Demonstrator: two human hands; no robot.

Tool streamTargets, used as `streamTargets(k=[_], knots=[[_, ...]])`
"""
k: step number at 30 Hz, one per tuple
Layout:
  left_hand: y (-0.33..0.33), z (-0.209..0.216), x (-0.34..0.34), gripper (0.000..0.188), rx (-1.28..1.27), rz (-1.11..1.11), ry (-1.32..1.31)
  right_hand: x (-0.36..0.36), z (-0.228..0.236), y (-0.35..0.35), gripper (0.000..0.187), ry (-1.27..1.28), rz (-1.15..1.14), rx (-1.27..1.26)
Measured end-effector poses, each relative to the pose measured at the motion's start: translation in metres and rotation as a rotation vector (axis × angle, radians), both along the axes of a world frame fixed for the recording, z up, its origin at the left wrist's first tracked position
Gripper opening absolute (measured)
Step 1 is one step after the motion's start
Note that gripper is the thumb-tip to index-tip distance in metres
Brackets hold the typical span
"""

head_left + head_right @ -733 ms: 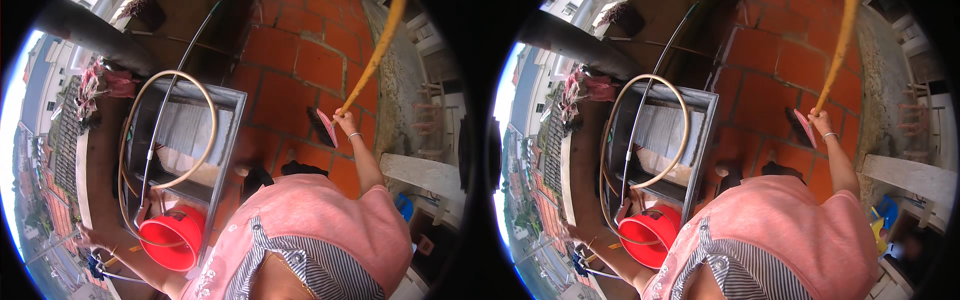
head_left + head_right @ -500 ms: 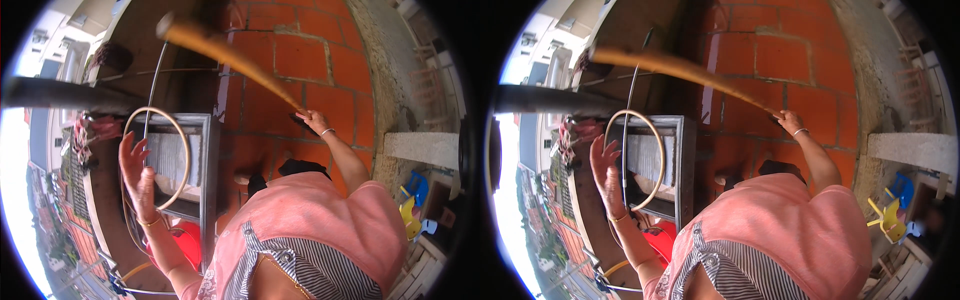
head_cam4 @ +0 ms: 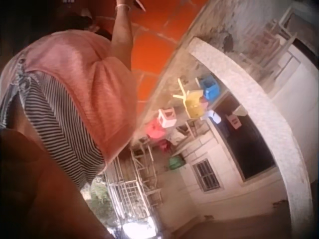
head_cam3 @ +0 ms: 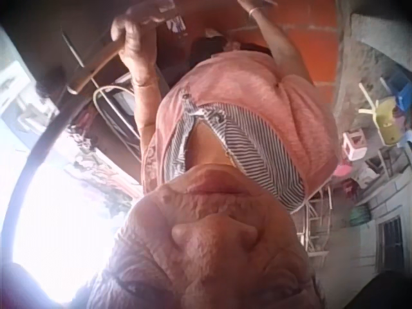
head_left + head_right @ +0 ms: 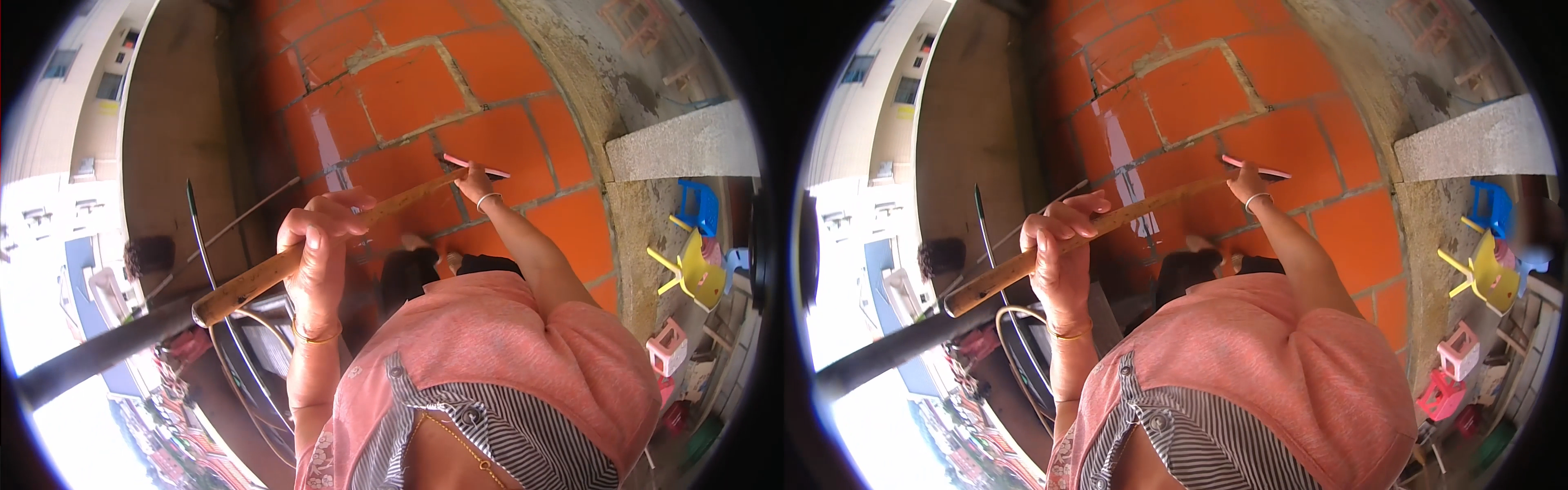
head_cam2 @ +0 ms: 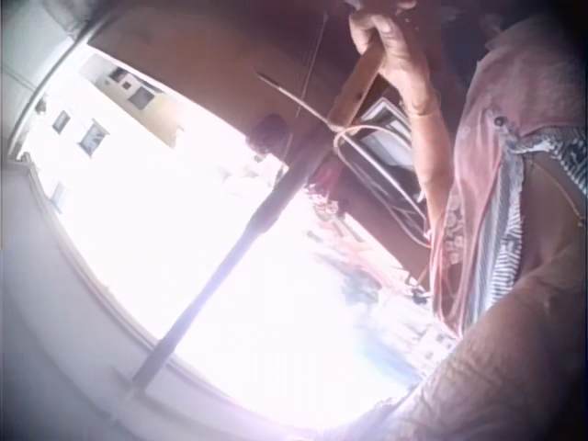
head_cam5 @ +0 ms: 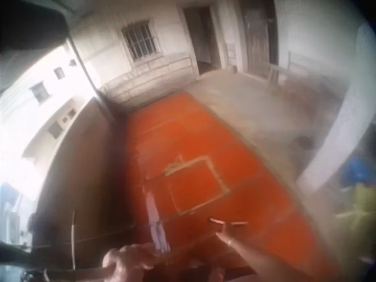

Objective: The person cleans a tiled terrace by first filling a red bucket with water from a hose. They then use a long-handled brush to scrub the wet floor and rinse the area with the hose.

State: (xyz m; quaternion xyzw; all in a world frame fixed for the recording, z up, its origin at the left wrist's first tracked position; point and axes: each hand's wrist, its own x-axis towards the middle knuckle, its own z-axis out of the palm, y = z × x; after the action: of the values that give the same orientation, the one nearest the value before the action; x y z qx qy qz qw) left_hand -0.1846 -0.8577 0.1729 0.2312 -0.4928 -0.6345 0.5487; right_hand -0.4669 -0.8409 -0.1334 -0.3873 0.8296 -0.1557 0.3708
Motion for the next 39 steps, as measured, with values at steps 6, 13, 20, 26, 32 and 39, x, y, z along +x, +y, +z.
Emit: streamTargets(k=[6, 13, 20, 26, 32, 39], knots=[[-0.090, -0.029, -0.050, 0.030, -0.201, -0.087, -0.044, -0.023, -0.004, -0.051, 0.027, -1.234, -0.673, -0.087], [-0.239, -0.061, -0.099, 0.028, -0.171, -0.428, -0.110, -0.060, -0.013, -0.183, 0.009, -1.291, -0.960, -0.319], [-0.367, -0.075, -0.112, 0.010, 0.348, 0.144, -0.144, -0.131, -0.011, -0.323, 0.008, -1.059, -1.021, -0.494], [-0.437, -0.115, -0.103, 0.013, 0.469, 0.269, -0.287, -0.167, -0.026, -0.419, 0.011, -0.849, -1.103, -0.480], [-0.517, -0.140, -0.116, 0.009, 0.626, -0.044, -0.123, -0.227, -0.093, -0.500, 0.013, -0.802, -1.157, -0.412], [-0.650, -0.165, -0.184, 0.029, 0.814, -0.510, -0.938, -0.290, -0.149, -0.623, 0.013, -0.662, -1.225, -0.300]])
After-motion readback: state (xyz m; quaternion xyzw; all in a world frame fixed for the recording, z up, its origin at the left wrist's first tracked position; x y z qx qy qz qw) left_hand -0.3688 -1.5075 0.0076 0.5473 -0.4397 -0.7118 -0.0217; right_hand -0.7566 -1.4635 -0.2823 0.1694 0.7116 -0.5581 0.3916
